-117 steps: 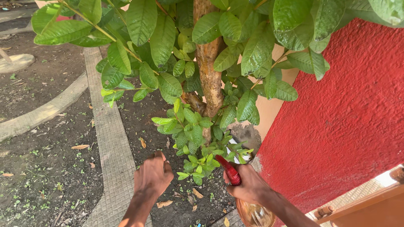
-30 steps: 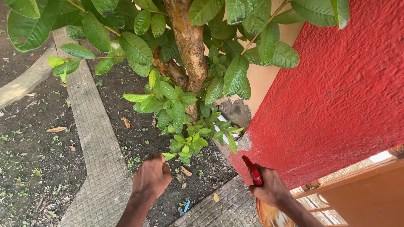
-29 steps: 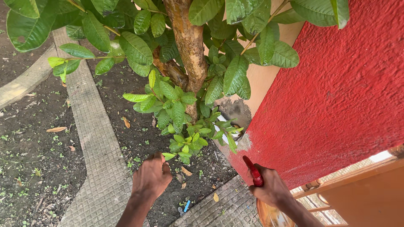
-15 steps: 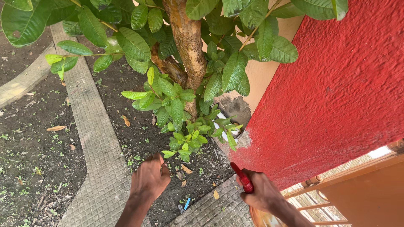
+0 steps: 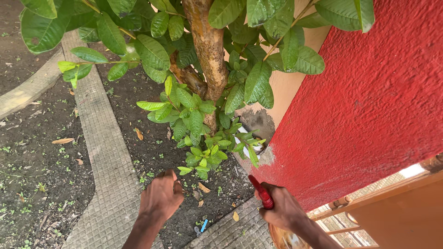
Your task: The person sprays the leaves of a plant with a spray bottle and touches the leaves by hand.
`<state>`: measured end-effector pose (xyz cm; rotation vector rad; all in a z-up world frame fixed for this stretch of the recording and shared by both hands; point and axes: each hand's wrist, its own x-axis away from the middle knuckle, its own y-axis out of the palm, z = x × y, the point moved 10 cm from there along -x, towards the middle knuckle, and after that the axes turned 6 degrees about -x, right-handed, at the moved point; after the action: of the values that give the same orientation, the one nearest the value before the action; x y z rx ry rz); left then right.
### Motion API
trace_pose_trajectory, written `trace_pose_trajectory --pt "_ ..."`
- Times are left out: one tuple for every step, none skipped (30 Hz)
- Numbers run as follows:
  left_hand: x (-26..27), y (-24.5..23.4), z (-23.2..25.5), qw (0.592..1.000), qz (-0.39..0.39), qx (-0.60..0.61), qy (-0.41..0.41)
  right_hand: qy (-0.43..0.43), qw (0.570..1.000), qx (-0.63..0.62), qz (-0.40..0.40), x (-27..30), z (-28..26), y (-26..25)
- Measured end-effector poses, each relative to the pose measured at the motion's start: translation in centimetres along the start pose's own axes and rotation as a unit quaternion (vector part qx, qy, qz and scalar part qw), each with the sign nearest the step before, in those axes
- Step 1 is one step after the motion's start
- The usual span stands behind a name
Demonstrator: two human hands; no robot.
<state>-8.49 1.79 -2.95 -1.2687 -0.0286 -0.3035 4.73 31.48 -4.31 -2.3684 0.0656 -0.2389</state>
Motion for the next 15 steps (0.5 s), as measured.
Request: trace_pose_trajectory --pt "0.1 0.0 -0.1 1.000 0.001 0.001 0.001 0.020 1.000 0.009 -0.007 0.0 0.4 0.1" --pt "0.2 0.0 -0.1 1.000 0.005 0.000 0.004 0.041 0.999 0.017 -0.014 -0.1 0.8 0.1" --pt "0.3 -0.2 -0.1 1.000 0.010 0.000 0.007 0.061 0.998 0.026 -0.021 -0.2 1.1 0.0" --pt "0.3 -0.3 -0.2 1.000 0.015 -0.001 0.011 0.057 0.998 0.023 -0.014 0.0 1.0 -0.1" --pt "0.4 -0.3 -0.2 1.000 0.015 0.001 0.010 0.054 0.998 0.019 -0.007 0.1 0.8 -0.4" --pt "0.5 -0.4 -0.3 1.000 0.015 0.002 0.010 0.051 0.999 0.016 0.000 0.2 0.7 -0.6" --pt "0.5 -0.6 -0.3 1.000 0.016 0.003 0.009 0.056 0.998 0.017 0.002 0.4 0.7 -0.7" --pt "0.6 -0.5 -0.2 1.000 0.009 0.005 0.007 0.060 0.998 0.018 0.004 0.6 0.8 -0.8" --pt "0.8 -0.5 -0.3 1.000 0.003 0.005 0.005 0.064 0.998 0.018 0.005 0.7 0.8 -0.8" --pt "0.9 -0.6 -0.4 1.000 -0.003 0.006 0.002 0.062 0.998 0.019 0.003 0.7 0.8 -0.6" --pt "1.0 -0.8 -0.3 1.000 0.000 0.000 0.005 0.060 0.998 0.019 0.001 0.8 0.8 -0.5" --pt "1.0 -1.0 -0.3 1.000 0.003 -0.005 0.007 0.059 0.998 0.020 -0.001 0.8 0.9 -0.4" --pt "1.0 -1.3 -0.3 1.000 0.006 -0.011 0.011 0.058 0.998 0.025 0.003 0.7 0.9 -0.6" --pt "0.9 -1.7 -0.2 1.000 0.017 -0.010 0.015 0.058 0.998 0.030 0.007 0.5 0.9 -0.8" --pt "1.0 -2.1 -0.2 0.999 0.028 -0.009 0.018 0.057 0.998 0.035 0.010 0.5 0.9 -0.9"
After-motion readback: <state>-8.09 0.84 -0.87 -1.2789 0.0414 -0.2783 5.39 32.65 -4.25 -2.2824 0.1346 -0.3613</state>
